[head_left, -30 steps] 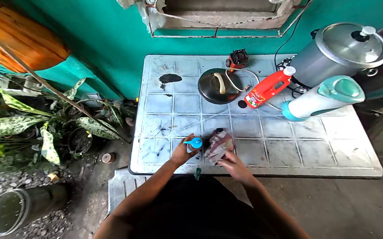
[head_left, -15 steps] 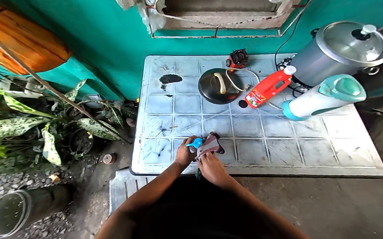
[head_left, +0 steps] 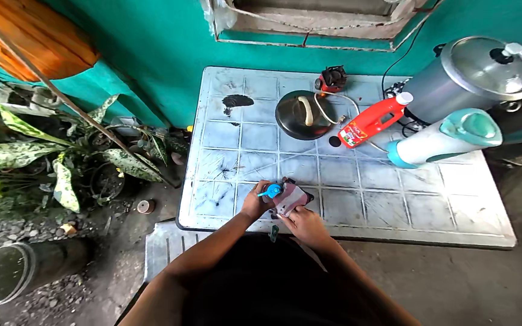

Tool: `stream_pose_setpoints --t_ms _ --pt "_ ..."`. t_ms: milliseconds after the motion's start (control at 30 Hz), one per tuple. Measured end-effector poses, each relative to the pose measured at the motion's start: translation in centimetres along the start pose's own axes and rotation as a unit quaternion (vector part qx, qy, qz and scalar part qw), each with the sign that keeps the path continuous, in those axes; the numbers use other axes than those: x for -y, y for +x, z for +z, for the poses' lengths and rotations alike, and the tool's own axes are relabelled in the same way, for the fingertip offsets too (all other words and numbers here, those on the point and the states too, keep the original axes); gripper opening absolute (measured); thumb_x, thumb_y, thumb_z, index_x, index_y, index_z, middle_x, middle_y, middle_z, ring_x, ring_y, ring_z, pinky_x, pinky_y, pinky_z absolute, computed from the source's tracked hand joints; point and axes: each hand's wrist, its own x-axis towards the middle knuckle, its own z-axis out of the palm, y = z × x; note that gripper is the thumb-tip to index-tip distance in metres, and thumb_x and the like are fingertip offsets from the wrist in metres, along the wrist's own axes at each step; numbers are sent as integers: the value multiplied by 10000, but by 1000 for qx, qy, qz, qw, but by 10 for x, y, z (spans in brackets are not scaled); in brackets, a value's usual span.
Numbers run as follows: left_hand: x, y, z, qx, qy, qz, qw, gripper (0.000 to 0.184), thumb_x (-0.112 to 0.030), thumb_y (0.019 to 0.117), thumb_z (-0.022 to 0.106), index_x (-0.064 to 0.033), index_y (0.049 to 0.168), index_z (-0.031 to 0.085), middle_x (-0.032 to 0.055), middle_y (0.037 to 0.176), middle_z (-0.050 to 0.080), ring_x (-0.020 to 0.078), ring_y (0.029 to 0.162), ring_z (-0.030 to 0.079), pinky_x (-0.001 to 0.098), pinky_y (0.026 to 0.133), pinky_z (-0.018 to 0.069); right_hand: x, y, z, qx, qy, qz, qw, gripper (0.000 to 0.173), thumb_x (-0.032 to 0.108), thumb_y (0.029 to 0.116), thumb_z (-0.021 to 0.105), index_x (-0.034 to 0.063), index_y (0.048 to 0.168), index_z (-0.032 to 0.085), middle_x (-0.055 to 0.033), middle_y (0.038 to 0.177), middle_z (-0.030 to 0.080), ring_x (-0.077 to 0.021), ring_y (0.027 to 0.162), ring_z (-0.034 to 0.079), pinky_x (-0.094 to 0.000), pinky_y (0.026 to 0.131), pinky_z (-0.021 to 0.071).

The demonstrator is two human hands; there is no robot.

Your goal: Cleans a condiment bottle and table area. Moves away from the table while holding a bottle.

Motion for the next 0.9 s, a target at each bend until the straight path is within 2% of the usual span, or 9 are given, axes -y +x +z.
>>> stream_pose_setpoints --t_ms 200,267,400,500,567,633,767,833,900 --pt "-4 1 5 -5 10 -42 999 431 -105 943 637 -27 1362 583 177 1299 668 274 1184 668 466 1040 524 39 34 -11 245 -45 103 963 521 394 1103 420 -63 1098 671 -282 1023 713 -456 1012 707 -596 860 541" --pt "-3 2 5 6 25 -46 999 430 -78 954 601 -36 1381 572 177 1322 659 284 1202 661 477 1048 519 51 39 -10 278 -46 121 952 517 383 1110 403 -72 1171 640 -289 1066 708 -462 1056 694 -599 887 531" --pt "-2 0 0 29 30 -31 999 581 -92 840 743 -47 1392 570 167 1328 662 293 1230 646 495 1077 494 31 26 -6 115 11 110 987 396 262 1058 496 -50 949 714 -251 869 728 -434 867 740 -606 758 574" --pt "5 0 -8 48 -5 18 999 694 -212 802 855 10 1388 556 185 1324 665 285 1249 637 485 1103 474 -6 11 -20 68 203 126 969 320 224 1006 585 -46 973 753 -228 1040 726 -312 1005 710 -476 914 563" --pt "12 -1 -19 71 -36 50 996 687 -209 812 859 42 1375 555 190 1320 662 245 1249 638 419 1116 483 -23 -1 -34 34 372 181 910 239 156 975 601 -43 977 733 -144 1148 691 -149 1098 640 -329 991 517" --pt "19 -4 -30 103 -60 68 991 723 -129 793 870 43 1407 528 191 1371 630 228 1300 601 388 1148 455 -37 -11 -46 -22 550 203 810 218 89 956 504 82 945 722 16 1048 741 -45 1023 676 -282 968 552" --pt "19 -15 -43 111 -80 -15 991 1112 -109 706 932 -11 1599 277 247 1559 438 304 1445 454 422 1199 386 -54 -28 -27 -79 768 202 602 401 210 943 340 179 939 740 -3 990 777 -121 985 724 -359 884 598" --pt "14 -22 -47 96 -94 -54 989 1207 -160 693 938 -49 1632 187 230 1588 403 318 1459 426 471 1159 414 -54 -37 -3 -80 789 286 538 481 213 1047 179 118 1099 647 -46 1023 758 -163 992 722 -392 872 606" --pt "5 -31 -52 71 -96 -55 991 1159 -224 720 926 -34 1620 221 212 1575 431 319 1445 439 497 1126 437 -54 -42 14 -28 773 365 518 441 171 1060 160 90 1191 574 -35 1000 742 -130 946 716 -344 844 607"
